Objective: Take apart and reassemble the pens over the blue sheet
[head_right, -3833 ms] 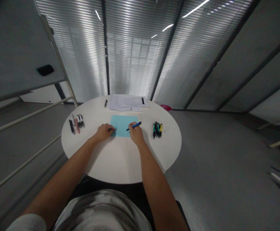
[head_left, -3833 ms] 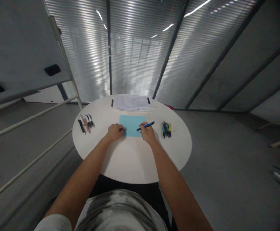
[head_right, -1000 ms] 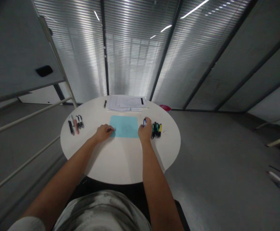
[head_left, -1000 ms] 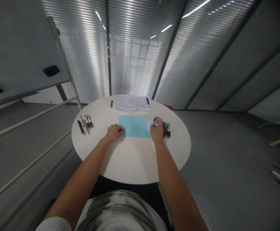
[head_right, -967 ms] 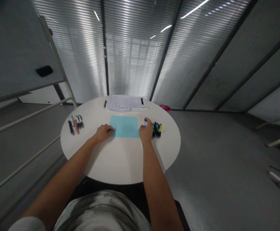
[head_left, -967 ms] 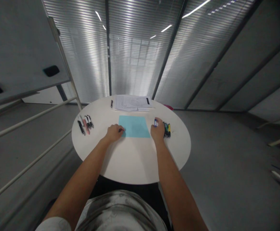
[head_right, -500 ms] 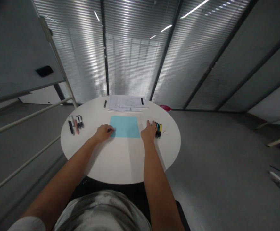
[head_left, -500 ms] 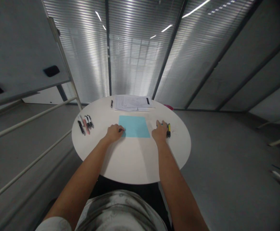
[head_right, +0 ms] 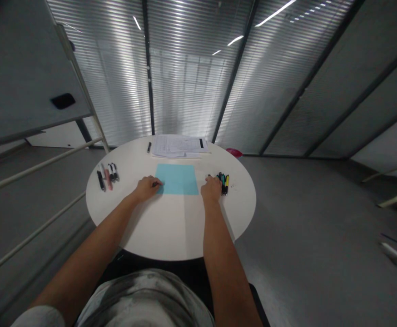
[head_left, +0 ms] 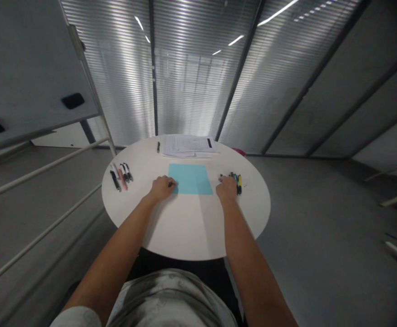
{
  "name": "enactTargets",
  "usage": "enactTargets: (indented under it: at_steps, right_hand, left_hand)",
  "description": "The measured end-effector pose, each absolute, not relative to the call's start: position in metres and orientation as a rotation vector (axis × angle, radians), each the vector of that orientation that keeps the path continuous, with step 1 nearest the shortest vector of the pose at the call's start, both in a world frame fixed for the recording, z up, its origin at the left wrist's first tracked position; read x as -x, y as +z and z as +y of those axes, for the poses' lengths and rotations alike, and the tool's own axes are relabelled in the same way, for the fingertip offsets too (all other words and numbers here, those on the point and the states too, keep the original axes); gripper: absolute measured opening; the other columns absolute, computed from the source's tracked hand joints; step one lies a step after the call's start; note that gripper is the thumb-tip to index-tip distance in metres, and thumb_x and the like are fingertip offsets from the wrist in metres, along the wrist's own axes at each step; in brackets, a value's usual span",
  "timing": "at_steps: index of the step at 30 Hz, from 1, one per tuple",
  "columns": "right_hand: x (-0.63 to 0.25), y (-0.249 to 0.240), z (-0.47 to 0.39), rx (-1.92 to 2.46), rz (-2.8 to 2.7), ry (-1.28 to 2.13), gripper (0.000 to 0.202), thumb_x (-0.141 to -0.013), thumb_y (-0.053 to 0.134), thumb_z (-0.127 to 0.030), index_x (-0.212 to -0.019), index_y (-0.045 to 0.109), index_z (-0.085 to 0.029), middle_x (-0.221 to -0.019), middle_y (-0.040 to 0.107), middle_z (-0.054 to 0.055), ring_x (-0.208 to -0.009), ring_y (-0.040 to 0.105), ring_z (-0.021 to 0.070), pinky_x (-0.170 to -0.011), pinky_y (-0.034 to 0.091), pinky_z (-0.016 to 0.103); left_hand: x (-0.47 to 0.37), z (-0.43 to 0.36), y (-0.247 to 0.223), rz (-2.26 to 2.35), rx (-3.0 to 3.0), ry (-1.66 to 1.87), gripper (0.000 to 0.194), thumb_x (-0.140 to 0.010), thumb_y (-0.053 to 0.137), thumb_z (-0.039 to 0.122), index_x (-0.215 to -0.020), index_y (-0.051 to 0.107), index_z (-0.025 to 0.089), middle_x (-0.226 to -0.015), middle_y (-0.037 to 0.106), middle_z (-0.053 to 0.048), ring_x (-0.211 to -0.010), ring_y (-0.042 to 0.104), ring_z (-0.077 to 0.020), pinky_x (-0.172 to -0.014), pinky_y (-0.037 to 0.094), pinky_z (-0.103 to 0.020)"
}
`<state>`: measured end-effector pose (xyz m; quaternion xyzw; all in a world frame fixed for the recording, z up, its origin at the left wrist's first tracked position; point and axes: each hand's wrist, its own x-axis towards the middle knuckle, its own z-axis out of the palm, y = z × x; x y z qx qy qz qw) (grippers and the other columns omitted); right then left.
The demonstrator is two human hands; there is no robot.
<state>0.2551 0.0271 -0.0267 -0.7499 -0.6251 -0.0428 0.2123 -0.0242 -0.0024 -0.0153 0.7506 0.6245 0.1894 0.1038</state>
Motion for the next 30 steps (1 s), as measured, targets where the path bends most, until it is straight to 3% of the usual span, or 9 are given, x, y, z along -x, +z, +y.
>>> enactTargets:
  at_steps: [8,18,25,30]
  right_hand:
    - [-0.255,-0.022,0.019,2.120,-1.572,-0.121,0.036,-0.079,0.043,-0.010,-0.100,0.070,-0.015,-0.105,0.061,0.018,-0.103,0.053,0.0290,-0.085,0.039,0.044]
    - [-0.255,-0.016,0.015,2.100,-1.429,-0.092,0.031,-0.080,0.044,-0.018,-0.091,0.072,-0.014,-0.098,0.063,0.020,-0.102,0.052,0.0310,-0.084,0.040,0.047]
    - [-0.223,-0.007,0.011,1.854,-1.788,0.018,0.030,-0.082,0.045,-0.018,-0.101,0.068,-0.018,-0.100,0.067,0.009,-0.097,0.056,0.0209,-0.091,0.036,0.033]
    - [-0.204,-0.013,0.005,1.912,-1.919,0.146,0.024,-0.081,0.052,-0.024,-0.096,0.070,-0.027,-0.101,0.066,0.005,-0.099,0.055,0.0224,-0.086,0.038,0.034]
  left_hand:
    - [0.025,-0.003,-0.016,1.835,-2.209,0.570,0.030,-0.081,0.047,0.029,-0.099,0.071,0.029,-0.104,0.066,-0.005,-0.098,0.059,-0.0240,-0.090,0.043,-0.038]
    - [0.024,-0.003,-0.016,1.834,-2.193,0.560,0.030,-0.082,0.047,0.028,-0.099,0.072,0.029,-0.106,0.066,-0.005,-0.099,0.058,-0.0242,-0.092,0.042,-0.039]
    - [0.021,-0.006,-0.010,1.837,-2.169,0.561,0.030,-0.081,0.047,0.027,-0.100,0.071,0.027,-0.105,0.067,-0.006,-0.098,0.058,-0.0234,-0.088,0.043,-0.036]
    - [0.022,-0.008,-0.001,2.023,-2.092,0.711,0.028,-0.081,0.047,0.029,-0.099,0.070,0.026,-0.102,0.066,-0.006,-0.100,0.055,-0.0247,-0.088,0.041,-0.038]
